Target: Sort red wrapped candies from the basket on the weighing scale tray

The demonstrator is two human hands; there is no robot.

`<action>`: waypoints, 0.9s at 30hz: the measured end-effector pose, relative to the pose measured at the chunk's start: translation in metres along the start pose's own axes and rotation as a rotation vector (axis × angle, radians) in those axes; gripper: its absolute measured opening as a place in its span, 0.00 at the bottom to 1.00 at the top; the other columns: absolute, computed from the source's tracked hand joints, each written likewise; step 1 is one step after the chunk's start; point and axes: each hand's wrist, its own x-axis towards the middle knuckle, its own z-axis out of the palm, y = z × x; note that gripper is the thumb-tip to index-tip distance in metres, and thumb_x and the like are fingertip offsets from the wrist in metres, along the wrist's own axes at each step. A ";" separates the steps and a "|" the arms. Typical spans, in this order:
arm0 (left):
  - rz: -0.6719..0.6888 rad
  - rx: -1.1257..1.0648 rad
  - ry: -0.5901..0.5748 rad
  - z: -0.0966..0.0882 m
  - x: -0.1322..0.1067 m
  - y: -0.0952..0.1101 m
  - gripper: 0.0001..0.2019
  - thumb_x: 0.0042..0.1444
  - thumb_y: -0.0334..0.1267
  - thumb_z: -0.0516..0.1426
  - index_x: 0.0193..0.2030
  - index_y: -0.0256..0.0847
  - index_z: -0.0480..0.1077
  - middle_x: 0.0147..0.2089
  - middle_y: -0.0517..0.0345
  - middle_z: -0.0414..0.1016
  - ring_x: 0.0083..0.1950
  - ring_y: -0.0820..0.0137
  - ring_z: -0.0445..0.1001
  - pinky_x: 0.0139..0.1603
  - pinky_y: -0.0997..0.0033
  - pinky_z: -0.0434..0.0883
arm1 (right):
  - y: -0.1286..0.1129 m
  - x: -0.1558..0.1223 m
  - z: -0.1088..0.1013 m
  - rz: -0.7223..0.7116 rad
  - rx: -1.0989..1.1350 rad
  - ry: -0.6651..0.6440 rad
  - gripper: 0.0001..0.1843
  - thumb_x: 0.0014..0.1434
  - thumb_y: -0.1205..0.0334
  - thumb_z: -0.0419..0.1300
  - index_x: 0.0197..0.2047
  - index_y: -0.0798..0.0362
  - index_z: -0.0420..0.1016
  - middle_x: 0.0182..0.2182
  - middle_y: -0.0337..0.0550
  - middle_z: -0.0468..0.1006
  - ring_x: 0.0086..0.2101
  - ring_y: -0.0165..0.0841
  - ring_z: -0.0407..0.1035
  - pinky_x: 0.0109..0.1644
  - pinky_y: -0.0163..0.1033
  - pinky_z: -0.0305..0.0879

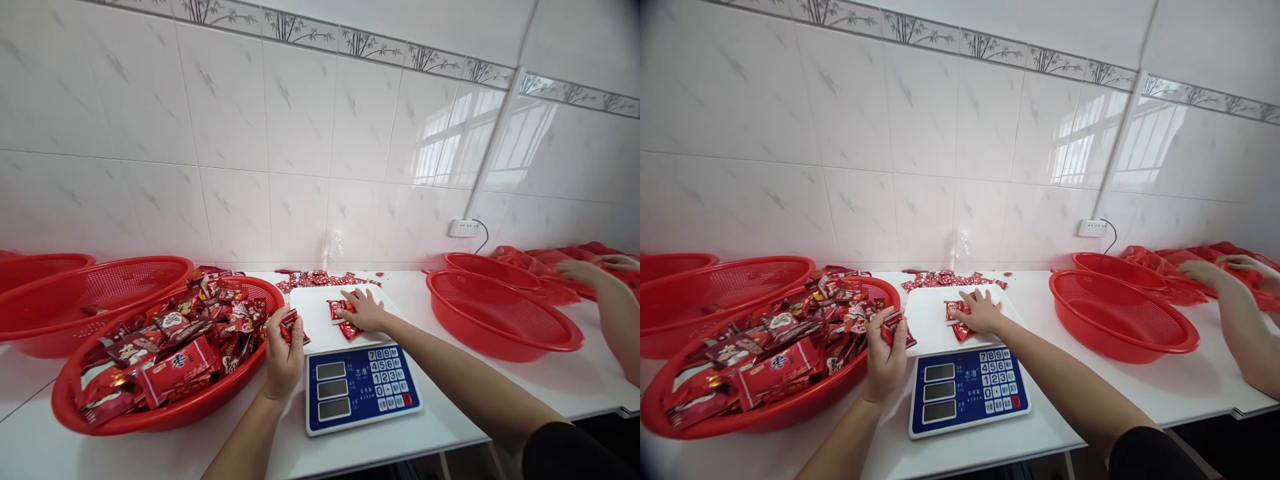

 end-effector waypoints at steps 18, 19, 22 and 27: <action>-0.020 0.032 -0.026 0.001 -0.003 0.001 0.18 0.61 0.36 0.55 0.57 0.40 0.59 0.50 0.49 0.67 0.47 0.67 0.72 0.47 0.66 0.72 | 0.002 0.027 0.012 -0.111 0.211 0.241 0.21 0.57 0.41 0.55 0.32 0.52 0.73 0.27 0.42 0.75 0.30 0.34 0.68 0.34 0.36 0.56; -0.022 0.031 -0.021 0.001 -0.003 0.001 0.18 0.61 0.36 0.55 0.57 0.40 0.59 0.51 0.48 0.67 0.47 0.67 0.72 0.47 0.66 0.72 | 0.003 0.030 0.011 -0.087 0.243 0.269 0.21 0.58 0.42 0.54 0.31 0.52 0.72 0.26 0.41 0.75 0.28 0.33 0.67 0.32 0.35 0.55; -0.044 0.025 -0.019 0.001 -0.004 0.000 0.19 0.60 0.36 0.55 0.57 0.40 0.59 0.52 0.48 0.67 0.48 0.67 0.72 0.46 0.66 0.72 | 0.006 0.039 0.005 -0.030 0.351 0.352 0.20 0.61 0.46 0.49 0.30 0.52 0.70 0.25 0.40 0.75 0.27 0.31 0.68 0.30 0.34 0.55; -0.055 0.025 -0.025 0.000 -0.004 0.000 0.19 0.60 0.37 0.56 0.57 0.41 0.59 0.51 0.48 0.68 0.45 0.68 0.72 0.45 0.67 0.73 | 0.016 0.043 -0.010 0.025 0.482 0.443 0.18 0.59 0.48 0.51 0.29 0.52 0.70 0.22 0.37 0.73 0.24 0.29 0.67 0.27 0.32 0.57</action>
